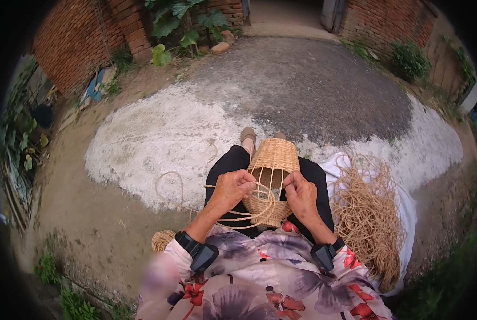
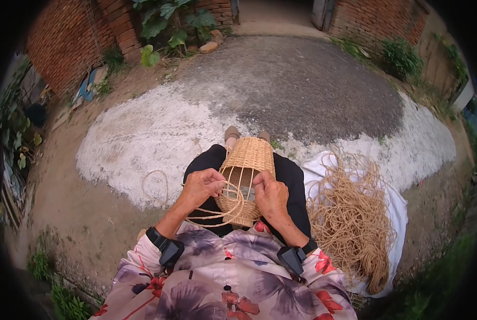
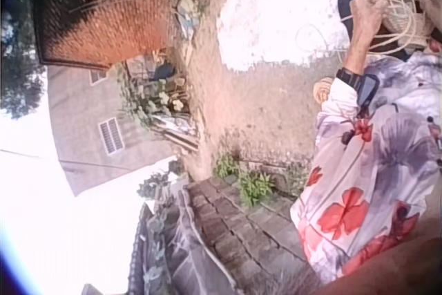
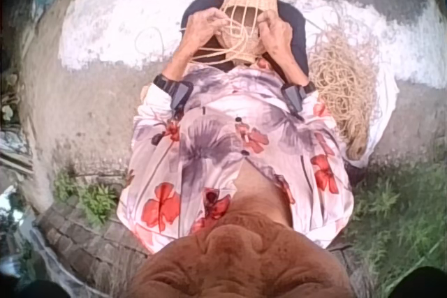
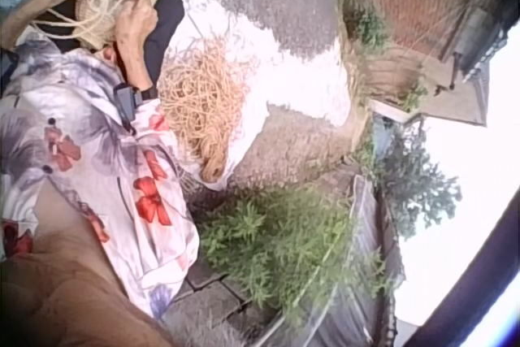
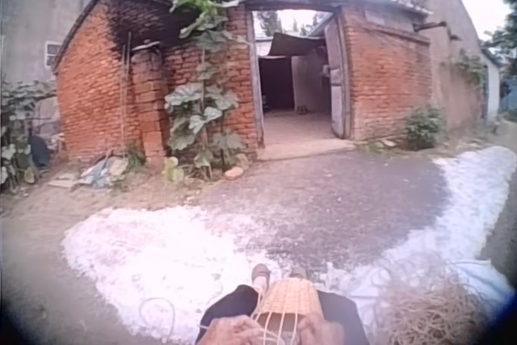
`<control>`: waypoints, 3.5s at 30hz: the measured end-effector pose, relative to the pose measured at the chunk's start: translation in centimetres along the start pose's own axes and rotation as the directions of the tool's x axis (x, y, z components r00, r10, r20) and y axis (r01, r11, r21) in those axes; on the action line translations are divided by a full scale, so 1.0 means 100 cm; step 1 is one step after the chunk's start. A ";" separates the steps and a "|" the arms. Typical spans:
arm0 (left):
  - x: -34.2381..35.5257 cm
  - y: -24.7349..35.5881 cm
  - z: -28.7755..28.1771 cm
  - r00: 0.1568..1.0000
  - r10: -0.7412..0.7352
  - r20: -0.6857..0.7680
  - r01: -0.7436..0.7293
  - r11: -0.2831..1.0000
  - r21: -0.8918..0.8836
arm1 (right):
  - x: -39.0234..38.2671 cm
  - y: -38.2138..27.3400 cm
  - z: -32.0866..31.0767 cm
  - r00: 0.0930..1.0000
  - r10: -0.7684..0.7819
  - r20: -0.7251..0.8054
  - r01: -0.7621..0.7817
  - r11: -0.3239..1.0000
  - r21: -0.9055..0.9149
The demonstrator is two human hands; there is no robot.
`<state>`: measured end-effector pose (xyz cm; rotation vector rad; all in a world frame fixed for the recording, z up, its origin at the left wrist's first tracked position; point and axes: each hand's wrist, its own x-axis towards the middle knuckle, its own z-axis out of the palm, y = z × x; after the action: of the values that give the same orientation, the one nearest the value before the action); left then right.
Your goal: Hand-weaving a small wicker basket using natural fibers.
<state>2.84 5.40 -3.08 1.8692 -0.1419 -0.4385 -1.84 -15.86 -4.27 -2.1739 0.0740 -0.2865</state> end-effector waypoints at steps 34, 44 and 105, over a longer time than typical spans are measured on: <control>0.028 0.013 -0.012 0.977 -0.038 0.208 0.053 0.996 -0.066 | -0.021 -0.002 -0.057 0.820 -0.211 0.532 0.400 0.876 -0.269; -0.012 -0.110 -0.184 0.783 0.336 -0.524 0.168 0.697 0.697 | -0.062 0.246 -0.307 0.977 0.212 -0.021 -0.160 0.668 -0.727; -0.036 -0.022 -0.026 0.898 0.439 -0.003 -0.362 0.745 0.560 | -0.037 0.046 -0.085 0.996 0.055 0.073 -0.063 0.991 0.119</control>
<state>0.19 9.56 -3.56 2.3441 -0.6279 0.0516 -7.16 -24.70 -3.95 -2.0556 0.0795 -0.1769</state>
